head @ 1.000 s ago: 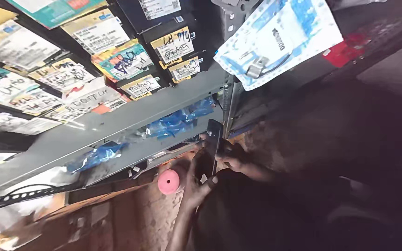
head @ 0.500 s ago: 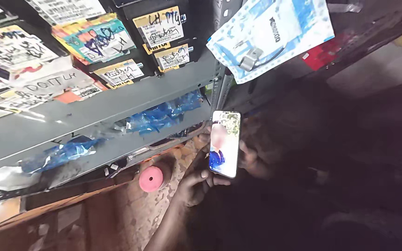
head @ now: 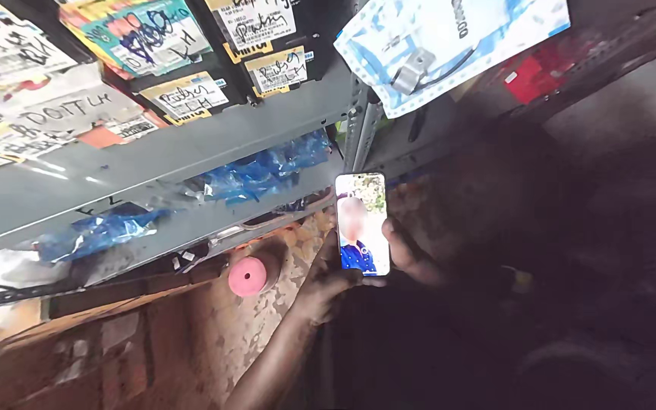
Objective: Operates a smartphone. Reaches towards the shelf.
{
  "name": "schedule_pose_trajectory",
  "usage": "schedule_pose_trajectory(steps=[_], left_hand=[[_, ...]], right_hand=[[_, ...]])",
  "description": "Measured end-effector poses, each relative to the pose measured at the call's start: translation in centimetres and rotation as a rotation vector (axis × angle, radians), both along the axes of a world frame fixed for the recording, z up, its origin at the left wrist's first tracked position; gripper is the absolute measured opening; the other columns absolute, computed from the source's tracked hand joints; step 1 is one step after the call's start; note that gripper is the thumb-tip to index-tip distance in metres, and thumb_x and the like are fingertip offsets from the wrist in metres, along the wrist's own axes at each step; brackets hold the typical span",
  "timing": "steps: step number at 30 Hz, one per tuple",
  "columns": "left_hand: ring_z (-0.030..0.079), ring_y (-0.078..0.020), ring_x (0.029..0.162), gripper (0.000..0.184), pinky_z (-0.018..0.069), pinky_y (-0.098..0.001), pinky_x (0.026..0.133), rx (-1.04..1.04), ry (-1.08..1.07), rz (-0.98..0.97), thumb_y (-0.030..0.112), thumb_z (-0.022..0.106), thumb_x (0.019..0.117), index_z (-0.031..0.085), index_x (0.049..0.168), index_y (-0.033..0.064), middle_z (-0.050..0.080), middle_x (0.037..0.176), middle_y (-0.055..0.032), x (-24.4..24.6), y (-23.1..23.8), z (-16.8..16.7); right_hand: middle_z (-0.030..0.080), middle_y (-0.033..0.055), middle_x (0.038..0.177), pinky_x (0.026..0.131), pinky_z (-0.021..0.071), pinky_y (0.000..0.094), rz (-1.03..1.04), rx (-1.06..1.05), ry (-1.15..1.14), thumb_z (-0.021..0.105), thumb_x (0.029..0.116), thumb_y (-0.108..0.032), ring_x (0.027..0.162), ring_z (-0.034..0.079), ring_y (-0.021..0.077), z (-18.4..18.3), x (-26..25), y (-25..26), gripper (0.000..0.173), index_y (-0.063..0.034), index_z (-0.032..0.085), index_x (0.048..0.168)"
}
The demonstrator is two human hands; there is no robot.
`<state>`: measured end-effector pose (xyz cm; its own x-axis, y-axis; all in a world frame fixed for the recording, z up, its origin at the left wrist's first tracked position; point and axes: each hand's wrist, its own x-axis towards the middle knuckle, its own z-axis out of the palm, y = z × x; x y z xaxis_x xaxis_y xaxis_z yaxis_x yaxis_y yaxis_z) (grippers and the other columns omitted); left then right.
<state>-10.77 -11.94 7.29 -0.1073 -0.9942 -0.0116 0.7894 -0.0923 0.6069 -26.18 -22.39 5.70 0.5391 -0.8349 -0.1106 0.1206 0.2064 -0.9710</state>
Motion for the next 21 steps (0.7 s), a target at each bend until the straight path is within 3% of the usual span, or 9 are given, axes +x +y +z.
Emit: schedule_pose_trajectory(steps=[2,4,7,12,17,21], left_hand=[[0.070,-0.0286,0.110,0.069,0.0617,-0.0539,0.087,0.016,-0.030,0.055,-0.002,0.064,0.0858,0.041,0.148,0.0164,0.064,0.131,-0.0100,-0.2,0.0,-0.1],[0.067,-0.0299,0.115,0.070,0.0594,-0.0559,0.092,-0.014,-0.041,0.084,-0.002,0.064,0.0870,0.037,0.150,0.0139,0.062,0.134,-0.0116,-0.1,0.0,-0.5],[0.066,-0.0317,0.117,0.073,0.0586,-0.0578,0.093,-0.044,-0.058,0.100,-0.003,0.063,0.0876,0.031,0.152,0.0099,0.060,0.135,-0.0134,-0.1,0.1,-0.8],[0.066,-0.0309,0.116,0.073,0.0596,-0.0557,0.092,-0.049,-0.092,0.109,-0.004,0.062,0.0873,0.029,0.151,0.0076,0.061,0.133,-0.0126,-0.2,0.3,-0.6],[0.067,-0.0321,0.115,0.072,0.0601,-0.0555,0.091,-0.031,-0.096,0.123,-0.003,0.062,0.0874,0.029,0.151,0.0079,0.060,0.134,-0.0142,-0.2,0.8,-0.8],[0.067,-0.0312,0.115,0.073,0.0599,-0.0564,0.091,-0.023,-0.095,0.129,-0.002,0.062,0.0872,0.028,0.152,0.0086,0.060,0.134,-0.0129,-0.2,1.2,-0.8]], right_hand=[[0.071,0.0003,0.115,0.095,0.0582,0.0236,0.018,0.018,0.042,0.069,0.0906,-0.058,0.105,0.068,0.0022,1.2,0.3,0.2,0.081,0.0046,0.048,0.137],[0.068,0.0049,0.125,0.097,0.0580,0.0263,0.072,-0.069,0.040,0.074,0.0899,-0.045,0.111,0.068,0.0062,1.3,0.1,0.2,0.083,0.0046,0.040,0.147],[0.060,0.0167,0.140,0.106,0.0558,0.0381,0.144,-0.148,-0.038,0.076,0.0912,-0.021,0.124,0.064,0.0217,1.1,-0.2,0.1,0.080,0.0058,0.032,0.153],[0.063,0.0134,0.135,0.103,0.0585,0.0377,0.142,-0.181,0.029,0.075,0.0918,-0.016,0.119,0.067,0.0202,1.2,0.0,0.4,0.075,0.0019,0.035,0.152],[0.060,0.0174,0.138,0.105,0.0573,0.0384,0.178,-0.174,-0.040,0.073,0.0930,-0.011,0.121,0.065,0.0227,1.3,0.1,0.6,0.073,0.0058,0.032,0.151],[0.063,0.0169,0.131,0.100,0.0599,0.0377,0.200,-0.137,-0.086,0.072,0.0940,-0.008,0.114,0.068,0.0220,1.5,0.3,1.0,0.070,0.0059,0.031,0.149]])
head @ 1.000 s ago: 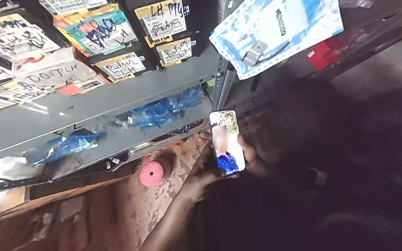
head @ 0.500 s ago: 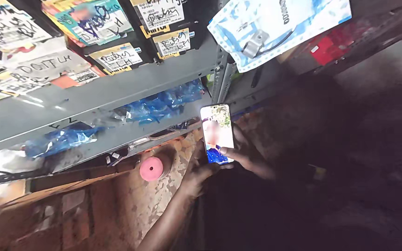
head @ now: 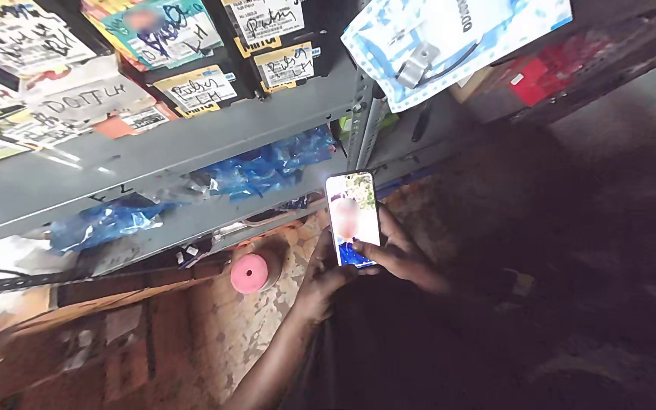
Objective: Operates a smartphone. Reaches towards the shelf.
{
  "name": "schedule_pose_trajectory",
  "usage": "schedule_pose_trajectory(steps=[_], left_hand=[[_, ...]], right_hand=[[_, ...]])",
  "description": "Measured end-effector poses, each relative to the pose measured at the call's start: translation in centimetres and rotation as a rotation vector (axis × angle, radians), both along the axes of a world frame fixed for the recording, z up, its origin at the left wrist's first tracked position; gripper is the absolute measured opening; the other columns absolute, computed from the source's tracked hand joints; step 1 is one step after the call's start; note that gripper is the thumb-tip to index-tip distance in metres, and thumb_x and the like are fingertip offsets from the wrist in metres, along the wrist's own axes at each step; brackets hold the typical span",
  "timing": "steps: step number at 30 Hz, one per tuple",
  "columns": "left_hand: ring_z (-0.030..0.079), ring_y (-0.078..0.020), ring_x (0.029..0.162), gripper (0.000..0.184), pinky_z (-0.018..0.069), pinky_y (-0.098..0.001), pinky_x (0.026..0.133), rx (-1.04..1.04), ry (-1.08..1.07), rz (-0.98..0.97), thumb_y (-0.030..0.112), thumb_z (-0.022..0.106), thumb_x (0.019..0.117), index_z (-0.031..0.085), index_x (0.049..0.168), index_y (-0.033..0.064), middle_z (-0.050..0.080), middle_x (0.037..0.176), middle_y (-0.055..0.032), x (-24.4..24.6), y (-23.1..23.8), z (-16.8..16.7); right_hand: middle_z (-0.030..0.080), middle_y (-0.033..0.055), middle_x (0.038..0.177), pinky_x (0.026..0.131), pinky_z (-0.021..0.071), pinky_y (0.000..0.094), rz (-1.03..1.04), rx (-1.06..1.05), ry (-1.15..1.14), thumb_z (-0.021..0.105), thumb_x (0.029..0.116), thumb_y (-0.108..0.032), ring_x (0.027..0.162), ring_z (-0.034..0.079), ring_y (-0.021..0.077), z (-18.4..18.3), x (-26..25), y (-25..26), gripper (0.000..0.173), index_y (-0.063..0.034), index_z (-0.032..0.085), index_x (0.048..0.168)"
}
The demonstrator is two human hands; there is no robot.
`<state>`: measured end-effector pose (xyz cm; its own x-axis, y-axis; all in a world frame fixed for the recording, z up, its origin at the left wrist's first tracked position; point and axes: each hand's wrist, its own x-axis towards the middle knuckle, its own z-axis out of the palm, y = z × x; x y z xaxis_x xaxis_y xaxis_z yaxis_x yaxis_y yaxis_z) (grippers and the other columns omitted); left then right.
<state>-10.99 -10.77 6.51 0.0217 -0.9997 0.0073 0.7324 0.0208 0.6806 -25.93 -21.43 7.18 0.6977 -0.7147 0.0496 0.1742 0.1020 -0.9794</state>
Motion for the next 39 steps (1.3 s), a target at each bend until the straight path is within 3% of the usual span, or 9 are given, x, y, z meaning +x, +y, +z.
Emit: schedule_pose_trajectory(steps=[3,12,16,21,27,30,33,35,39], left_hand=[[0.066,-0.0322,0.116,0.074,0.0596,-0.0575,0.091,0.002,0.008,0.002,-0.002,0.062,0.0871,0.027,0.152,0.0077,0.060,0.135,-0.0137,0.1,0.2,0.0],[0.064,-0.0346,0.119,0.073,0.0582,-0.0597,0.093,-0.017,0.023,-0.014,-0.005,0.060,0.0865,0.027,0.151,0.0061,0.057,0.137,-0.0158,0.3,0.6,-0.3],[0.064,-0.0346,0.120,0.074,0.0578,-0.0604,0.093,-0.028,0.024,-0.016,-0.005,0.060,0.0865,0.026,0.152,0.0066,0.057,0.138,-0.0155,0.2,0.7,-0.4],[0.065,-0.0340,0.117,0.072,0.0581,-0.0596,0.093,-0.027,0.023,-0.014,-0.005,0.059,0.0865,0.028,0.151,0.0074,0.059,0.135,-0.0150,0.2,0.8,-0.4],[0.065,-0.0321,0.118,0.072,0.0589,-0.0573,0.093,-0.049,-0.024,-0.011,-0.006,0.059,0.0872,0.028,0.151,0.0077,0.059,0.135,-0.0139,0.3,0.7,-0.4],[0.064,-0.0323,0.120,0.071,0.0576,-0.0588,0.094,-0.059,-0.023,-0.006,-0.006,0.059,0.0880,0.030,0.151,0.0093,0.059,0.137,-0.0125,0.2,0.7,-0.6],[0.064,-0.0311,0.121,0.073,0.0575,-0.0585,0.095,-0.053,-0.035,0.002,-0.005,0.061,0.0878,0.030,0.152,0.0096,0.058,0.139,-0.0110,0.0,0.7,-0.8],[0.063,-0.0314,0.122,0.072,0.0570,-0.0595,0.096,-0.048,-0.034,-0.002,-0.006,0.060,0.0881,0.031,0.152,0.0100,0.058,0.139,-0.0109,0.1,0.6,-0.8],[0.064,-0.0323,0.120,0.070,0.0573,-0.0599,0.095,-0.036,-0.043,-0.005,-0.006,0.058,0.0884,0.029,0.151,0.0077,0.058,0.137,-0.0126,0.1,0.6,-0.8]], right_hand=[[0.062,0.0173,0.133,0.101,0.0586,0.0374,-0.006,0.006,-0.021,0.069,0.0951,-0.010,0.117,0.067,0.0221,-0.2,0.0,0.2,0.068,0.0063,0.032,0.150],[0.059,0.0114,0.139,0.109,0.0501,0.0271,-0.094,-0.017,0.037,0.060,0.1009,-0.037,0.126,0.059,0.0084,-0.4,0.1,0.7,0.070,0.0083,0.036,0.149],[0.061,0.0134,0.136,0.106,0.0537,0.0311,-0.058,0.009,-0.040,0.062,0.0969,-0.023,0.122,0.063,0.0139,-0.5,0.1,0.6,0.065,0.0079,0.035,0.148],[0.060,0.0169,0.137,0.106,0.0551,0.0348,0.015,-0.030,-0.056,0.071,0.0897,-0.016,0.122,0.064,0.0185,-0.9,-0.2,0.5,0.077,0.0098,0.030,0.150],[0.056,0.0175,0.141,0.106,0.0552,0.0367,0.093,-0.020,-0.079,0.067,0.0853,-0.007,0.125,0.062,0.0201,-0.9,-0.6,0.2,0.082,0.0088,0.023,0.153],[0.063,0.0147,0.133,0.103,0.0564,0.0359,0.007,0.053,-0.056,0.058,0.0884,-0.001,0.118,0.066,0.0178,-0.8,-0.5,0.4,0.064,0.0076,0.036,0.148],[0.070,0.0091,0.120,0.099,0.0573,0.0333,-0.167,0.188,0.013,0.046,0.1045,-0.024,0.111,0.068,0.0134,-0.5,0.1,0.7,0.042,0.0028,0.055,0.135],[0.068,0.0113,0.126,0.105,0.0532,0.0367,-0.164,0.199,-0.031,0.035,0.1100,-0.041,0.119,0.065,0.0156,-1.3,0.0,0.4,0.056,0.0036,0.055,0.137],[0.067,0.0127,0.129,0.108,0.0510,0.0367,-0.151,0.174,-0.066,0.032,0.1103,-0.047,0.123,0.063,0.0159,-1.2,-0.1,0.4,0.063,0.0057,0.053,0.138]])
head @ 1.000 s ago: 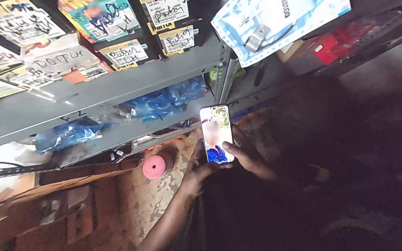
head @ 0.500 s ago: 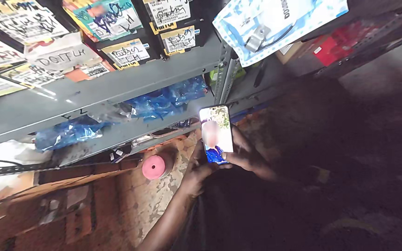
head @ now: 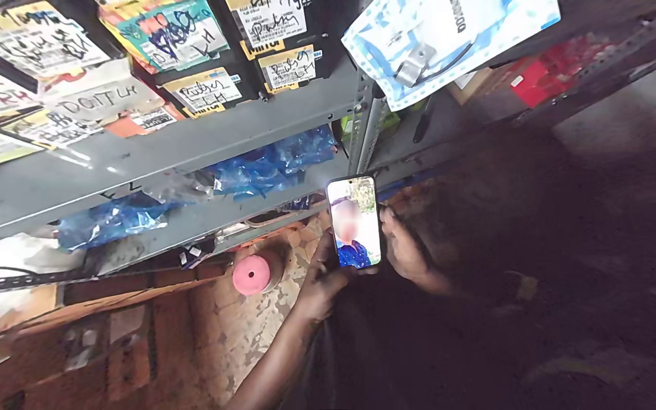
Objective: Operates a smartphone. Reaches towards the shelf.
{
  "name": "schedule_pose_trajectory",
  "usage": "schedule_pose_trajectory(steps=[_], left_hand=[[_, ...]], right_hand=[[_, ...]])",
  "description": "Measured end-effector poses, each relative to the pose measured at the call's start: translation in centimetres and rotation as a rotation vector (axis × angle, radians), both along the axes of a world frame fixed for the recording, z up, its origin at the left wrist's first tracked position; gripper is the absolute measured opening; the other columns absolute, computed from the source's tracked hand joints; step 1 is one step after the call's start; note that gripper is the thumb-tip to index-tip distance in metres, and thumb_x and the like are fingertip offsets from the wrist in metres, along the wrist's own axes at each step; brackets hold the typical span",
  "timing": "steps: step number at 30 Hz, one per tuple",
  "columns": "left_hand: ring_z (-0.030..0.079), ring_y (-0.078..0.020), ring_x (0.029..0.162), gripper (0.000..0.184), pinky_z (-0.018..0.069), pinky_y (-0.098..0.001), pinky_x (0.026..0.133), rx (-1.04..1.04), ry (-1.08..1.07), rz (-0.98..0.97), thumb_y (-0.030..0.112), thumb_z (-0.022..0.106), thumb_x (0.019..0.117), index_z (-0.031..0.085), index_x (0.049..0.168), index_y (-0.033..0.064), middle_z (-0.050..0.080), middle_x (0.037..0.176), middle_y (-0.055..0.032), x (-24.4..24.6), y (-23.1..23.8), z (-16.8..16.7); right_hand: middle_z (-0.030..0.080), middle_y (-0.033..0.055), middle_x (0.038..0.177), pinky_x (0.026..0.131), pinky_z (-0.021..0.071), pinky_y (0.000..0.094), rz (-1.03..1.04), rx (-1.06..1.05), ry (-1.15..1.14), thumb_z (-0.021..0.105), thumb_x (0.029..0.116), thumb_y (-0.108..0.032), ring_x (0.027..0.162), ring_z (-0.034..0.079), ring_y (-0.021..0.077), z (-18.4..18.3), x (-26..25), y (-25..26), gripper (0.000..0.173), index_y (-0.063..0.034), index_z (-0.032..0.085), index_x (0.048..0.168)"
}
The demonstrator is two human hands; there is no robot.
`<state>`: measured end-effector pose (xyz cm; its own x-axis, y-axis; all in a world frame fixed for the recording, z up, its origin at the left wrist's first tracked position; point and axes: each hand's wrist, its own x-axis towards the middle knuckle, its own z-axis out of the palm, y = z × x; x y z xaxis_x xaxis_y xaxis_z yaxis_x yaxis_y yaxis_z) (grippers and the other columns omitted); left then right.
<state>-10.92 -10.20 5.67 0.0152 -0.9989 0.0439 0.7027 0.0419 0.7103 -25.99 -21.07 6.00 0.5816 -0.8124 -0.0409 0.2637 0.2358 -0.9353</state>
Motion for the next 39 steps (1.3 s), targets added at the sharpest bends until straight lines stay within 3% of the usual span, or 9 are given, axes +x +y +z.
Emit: schedule_pose_trajectory(steps=[7,18,23,27,32,36,39], left_hand=[[0.063,-0.0318,0.122,0.074,0.0581,-0.0583,0.095,-0.012,-0.023,-0.016,-0.007,0.058,0.0872,0.027,0.153,0.0063,0.057,0.139,-0.0123,0.1,0.0,0.3],[0.062,-0.0353,0.124,0.076,0.0560,-0.0616,0.097,-0.010,-0.001,-0.059,-0.011,0.054,0.0883,0.021,0.155,0.0057,0.054,0.142,-0.0149,0.4,-0.1,0.2],[0.060,-0.0352,0.127,0.080,0.0542,-0.0612,0.100,-0.058,0.036,-0.083,-0.007,0.063,0.0885,0.024,0.156,0.0106,0.053,0.145,-0.0129,0.6,-0.1,-0.3],[0.058,-0.0352,0.129,0.081,0.0523,-0.0624,0.102,-0.101,0.030,-0.087,-0.010,0.061,0.0888,0.023,0.156,0.0112,0.052,0.146,-0.0129,0.6,-0.1,-0.5],[0.065,-0.0330,0.121,0.075,0.0583,-0.0589,0.095,-0.017,-0.045,-0.015,-0.015,0.055,0.0902,0.022,0.154,0.0089,0.058,0.140,-0.0110,0.1,-0.1,0.1],[0.064,-0.0329,0.121,0.078,0.0583,-0.0590,0.095,-0.036,-0.043,-0.029,-0.014,0.054,0.0899,0.020,0.155,0.0103,0.057,0.141,-0.0107,0.2,-0.1,-0.2],[0.068,-0.0238,0.116,0.076,0.0610,-0.0477,0.095,-0.012,-0.109,0.003,-0.004,0.063,0.0908,0.030,0.156,0.0173,0.062,0.138,-0.0027,0.2,0.6,-0.2]], right_hand=[[0.066,0.0093,0.132,0.108,0.0506,0.0333,-0.028,-0.034,0.081,0.034,0.1096,-0.047,0.123,0.062,0.0116,0.0,-0.2,0.1,0.062,0.0044,0.052,0.140],[0.062,0.0129,0.138,0.110,0.0497,0.0371,0.013,-0.034,0.058,0.035,0.1090,-0.050,0.128,0.060,0.0160,-0.5,-0.4,0.0,0.067,0.0029,0.046,0.147],[0.064,0.0128,0.134,0.107,0.0519,0.0388,0.024,-0.017,-0.007,0.043,0.1051,-0.057,0.124,0.063,0.0180,-0.6,-0.2,-0.1,0.071,0.0006,0.049,0.145],[0.064,0.0145,0.133,0.104,0.0536,0.0410,0.054,-0.031,-0.008,0.043,0.1033,-0.062,0.122,0.063,0.0209,-0.8,-0.3,-0.3,0.075,-0.0008,0.049,0.146],[0.063,0.0129,0.135,0.103,0.0547,0.0386,0.061,-0.036,0.057,0.044,0.1036,-0.059,0.123,0.063,0.0181,-0.6,-0.4,-0.1,0.074,-0.0003,0.046,0.148],[0.063,0.0121,0.136,0.103,0.0539,0.0373,0.054,-0.056,0.077,0.044,0.1032,-0.061,0.123,0.062,0.0164,-0.7,-0.5,0.0,0.075,0.0000,0.047,0.146],[0.062,0.0116,0.139,0.104,0.0522,0.0339,0.019,-0.073,0.117,0.044,0.1042,-0.058,0.125,0.060,0.0130,-0.9,-0.8,0.2,0.075,0.0032,0.047,0.147]])
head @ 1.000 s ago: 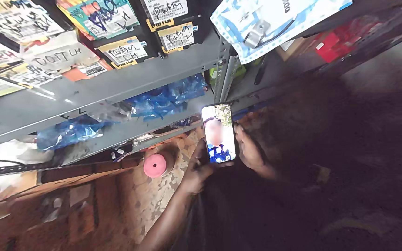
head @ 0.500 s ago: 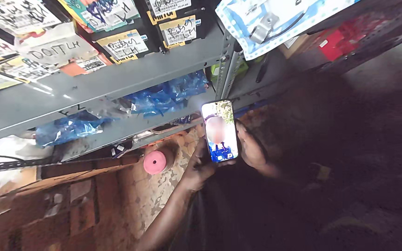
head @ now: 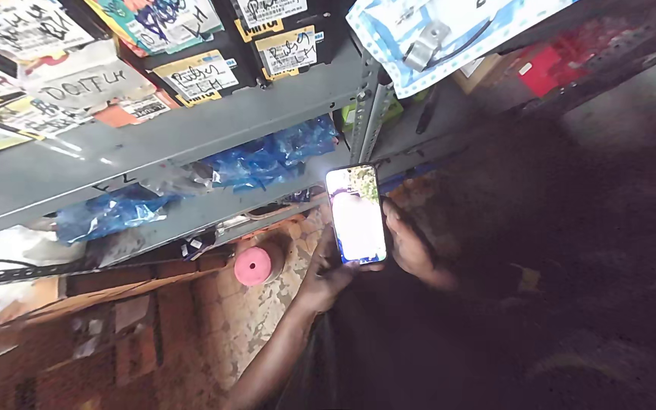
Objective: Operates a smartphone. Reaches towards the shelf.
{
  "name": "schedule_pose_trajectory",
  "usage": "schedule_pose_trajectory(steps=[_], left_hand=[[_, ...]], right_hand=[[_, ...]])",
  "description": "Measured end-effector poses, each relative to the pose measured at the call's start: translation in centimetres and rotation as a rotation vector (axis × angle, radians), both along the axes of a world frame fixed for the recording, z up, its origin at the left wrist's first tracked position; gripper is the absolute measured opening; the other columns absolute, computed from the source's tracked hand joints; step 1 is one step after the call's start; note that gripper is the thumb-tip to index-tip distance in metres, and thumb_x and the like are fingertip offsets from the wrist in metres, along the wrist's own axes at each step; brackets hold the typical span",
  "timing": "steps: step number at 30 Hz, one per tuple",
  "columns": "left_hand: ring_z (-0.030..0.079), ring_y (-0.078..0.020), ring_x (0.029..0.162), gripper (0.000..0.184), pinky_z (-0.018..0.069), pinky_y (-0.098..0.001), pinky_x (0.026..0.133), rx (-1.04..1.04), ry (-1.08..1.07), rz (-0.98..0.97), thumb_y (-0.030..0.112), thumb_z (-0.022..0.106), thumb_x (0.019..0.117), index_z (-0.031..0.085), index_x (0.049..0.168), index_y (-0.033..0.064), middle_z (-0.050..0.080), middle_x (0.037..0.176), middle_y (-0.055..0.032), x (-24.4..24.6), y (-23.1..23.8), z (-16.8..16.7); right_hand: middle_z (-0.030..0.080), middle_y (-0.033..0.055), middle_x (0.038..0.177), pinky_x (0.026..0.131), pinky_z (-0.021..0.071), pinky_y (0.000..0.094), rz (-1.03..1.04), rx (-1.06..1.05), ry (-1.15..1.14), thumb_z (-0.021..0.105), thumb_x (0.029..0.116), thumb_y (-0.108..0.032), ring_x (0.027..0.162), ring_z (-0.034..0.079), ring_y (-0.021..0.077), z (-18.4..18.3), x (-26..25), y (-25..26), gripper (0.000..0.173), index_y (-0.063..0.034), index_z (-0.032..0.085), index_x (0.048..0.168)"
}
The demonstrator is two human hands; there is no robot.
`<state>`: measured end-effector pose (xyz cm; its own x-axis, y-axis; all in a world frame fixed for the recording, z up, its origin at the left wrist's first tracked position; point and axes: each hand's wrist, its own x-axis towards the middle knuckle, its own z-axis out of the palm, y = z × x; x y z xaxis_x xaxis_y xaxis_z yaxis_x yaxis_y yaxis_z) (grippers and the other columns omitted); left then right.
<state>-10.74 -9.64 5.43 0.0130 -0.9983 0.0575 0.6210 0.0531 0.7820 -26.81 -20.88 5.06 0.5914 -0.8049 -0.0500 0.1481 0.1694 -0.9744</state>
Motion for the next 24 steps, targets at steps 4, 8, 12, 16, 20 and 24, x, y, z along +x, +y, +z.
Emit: schedule_pose_trajectory(steps=[4,8,12,16,20,24], left_hand=[[0.069,-0.0158,0.113,0.074,0.0615,-0.0399,0.093,0.029,-0.067,0.023,0.000,0.065,0.0901,0.033,0.154,0.0180,0.064,0.134,0.0022,0.1,0.3,0.4],[0.069,-0.0194,0.114,0.074,0.0613,-0.0438,0.094,0.007,-0.025,-0.004,-0.003,0.062,0.0896,0.031,0.154,0.0160,0.063,0.135,-0.0011,0.1,0.1,0.3],[0.068,-0.0262,0.115,0.070,0.0609,-0.0493,0.093,-0.018,0.036,-0.029,-0.004,0.061,0.0897,0.035,0.152,0.0152,0.062,0.136,-0.0072,0.2,0.0,0.1],[0.068,-0.0282,0.115,0.071,0.0607,-0.0525,0.092,-0.011,0.064,-0.036,-0.005,0.060,0.0885,0.035,0.152,0.0150,0.061,0.137,-0.0088,0.3,0.2,-0.1],[0.069,-0.0226,0.112,0.066,0.0608,-0.0474,0.093,-0.012,0.046,-0.044,-0.001,0.062,0.0897,0.042,0.149,0.0198,0.065,0.133,-0.0046,0.4,0.5,-0.3],[0.070,-0.0193,0.111,0.067,0.0606,-0.0445,0.094,0.027,0.040,-0.055,0.002,0.066,0.0894,0.043,0.150,0.0202,0.066,0.131,-0.0027,0.3,0.9,-0.5]], right_hand=[[0.064,0.0099,0.134,0.102,0.0531,0.0314,-0.034,0.029,-0.020,0.047,0.1044,-0.053,0.120,0.062,0.0106,0.0,0.1,0.2,0.070,0.0038,0.048,0.145],[0.062,0.0113,0.139,0.106,0.0518,0.0335,-0.002,0.035,-0.024,0.045,0.1053,-0.053,0.126,0.060,0.0129,0.4,0.1,0.1,0.069,0.0020,0.047,0.147],[0.063,0.0110,0.138,0.107,0.0516,0.0327,-0.018,-0.033,0.001,0.040,0.1077,-0.051,0.126,0.061,0.0119,0.0,0.1,0.2,0.067,0.0024,0.049,0.146],[0.067,0.0053,0.132,0.105,0.0516,0.0288,-0.074,-0.061,0.065,0.039,0.1089,-0.046,0.122,0.062,0.0056,0.8,0.3,0.3,0.059,0.0009,0.054,0.142],[0.064,0.0052,0.133,0.104,0.0532,0.0285,-0.101,-0.039,0.055,0.043,0.1069,-0.048,0.122,0.061,0.0072,1.5,0.6,0.0,0.061,-0.0007,0.051,0.144],[0.060,0.0055,0.140,0.104,0.0537,0.0328,-0.111,-0.073,0.015,0.045,0.1058,-0.050,0.125,0.060,0.0124,1.7,0.6,-0.9,0.061,-0.0068,0.046,0.150]])
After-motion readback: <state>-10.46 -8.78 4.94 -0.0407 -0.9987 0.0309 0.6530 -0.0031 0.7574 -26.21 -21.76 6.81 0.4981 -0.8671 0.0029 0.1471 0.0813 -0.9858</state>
